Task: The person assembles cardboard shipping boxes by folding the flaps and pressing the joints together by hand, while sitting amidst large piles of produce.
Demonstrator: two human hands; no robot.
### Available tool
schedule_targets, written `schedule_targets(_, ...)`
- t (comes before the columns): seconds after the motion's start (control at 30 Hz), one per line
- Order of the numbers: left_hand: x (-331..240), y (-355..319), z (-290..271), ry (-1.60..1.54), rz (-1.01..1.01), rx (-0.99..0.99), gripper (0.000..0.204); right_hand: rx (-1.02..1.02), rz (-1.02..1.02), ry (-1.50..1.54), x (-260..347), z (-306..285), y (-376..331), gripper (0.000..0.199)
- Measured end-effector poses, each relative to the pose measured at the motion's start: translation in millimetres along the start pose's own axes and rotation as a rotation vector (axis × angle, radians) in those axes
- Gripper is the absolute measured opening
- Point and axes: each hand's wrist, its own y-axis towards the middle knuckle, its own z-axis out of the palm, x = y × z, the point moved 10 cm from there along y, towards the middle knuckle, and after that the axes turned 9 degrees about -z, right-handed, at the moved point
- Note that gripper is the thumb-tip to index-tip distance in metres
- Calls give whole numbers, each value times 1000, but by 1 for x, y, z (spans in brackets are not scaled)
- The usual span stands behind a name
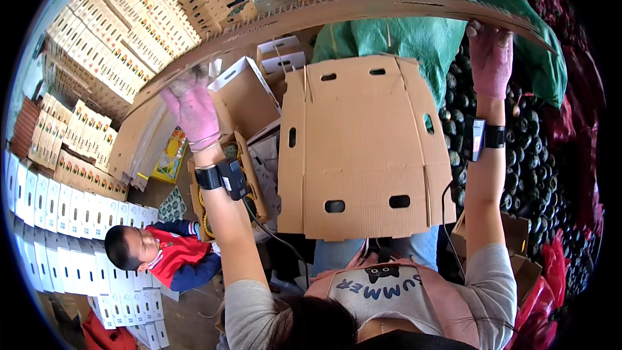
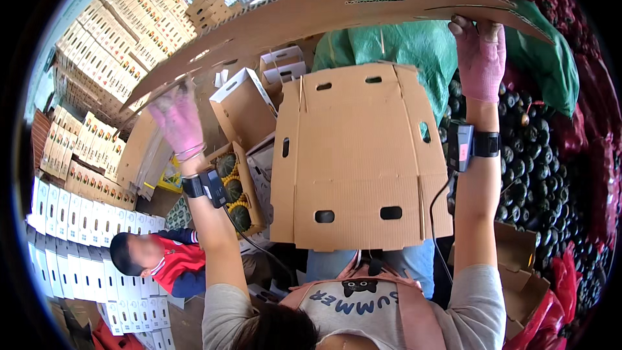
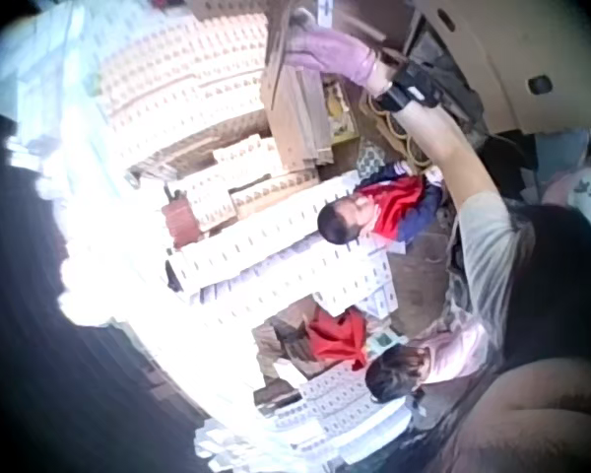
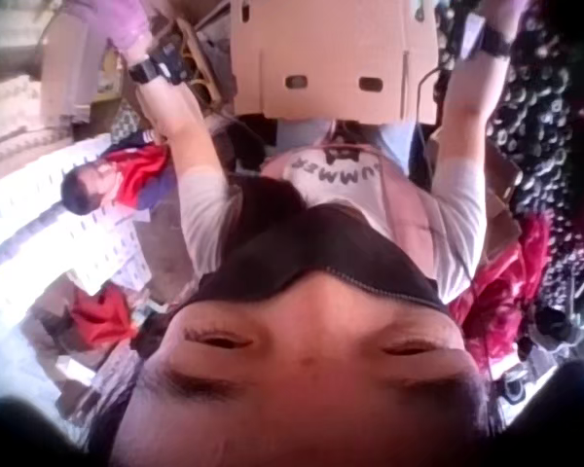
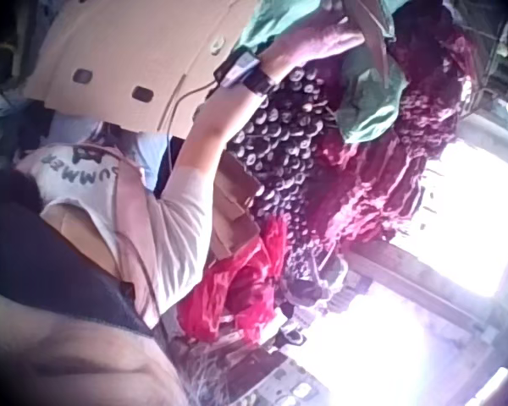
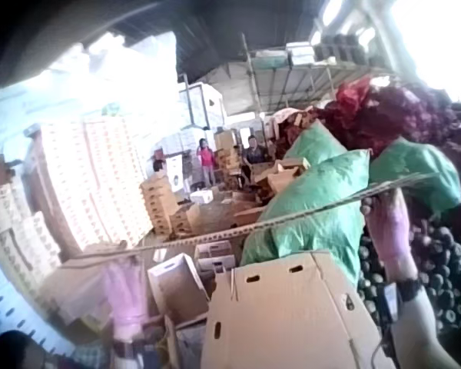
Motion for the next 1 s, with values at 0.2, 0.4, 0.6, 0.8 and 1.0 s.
schedule_targets(0.2,64,-7,-1,-259,-609,-30,46,162,-106,-1140,-20,8,8,28)
schedule_targets(0.4,91,-138,32,-138,-861,94,47,-408,271,-1123,11,-60,-126,16)
schedule_targets(0.6,-34,-272,31,19,-255,918,22,928,403,-1191,69,42,-260,4)
schedule_targets(0.8,-73,-318,4,-567,-625,964,67,253,1093,-461,107,45,-335,107)
schedule_targets(1.0,-30,-356,11,-88,-1139,733,19,99,1197,-1137,92,14,-359,60)
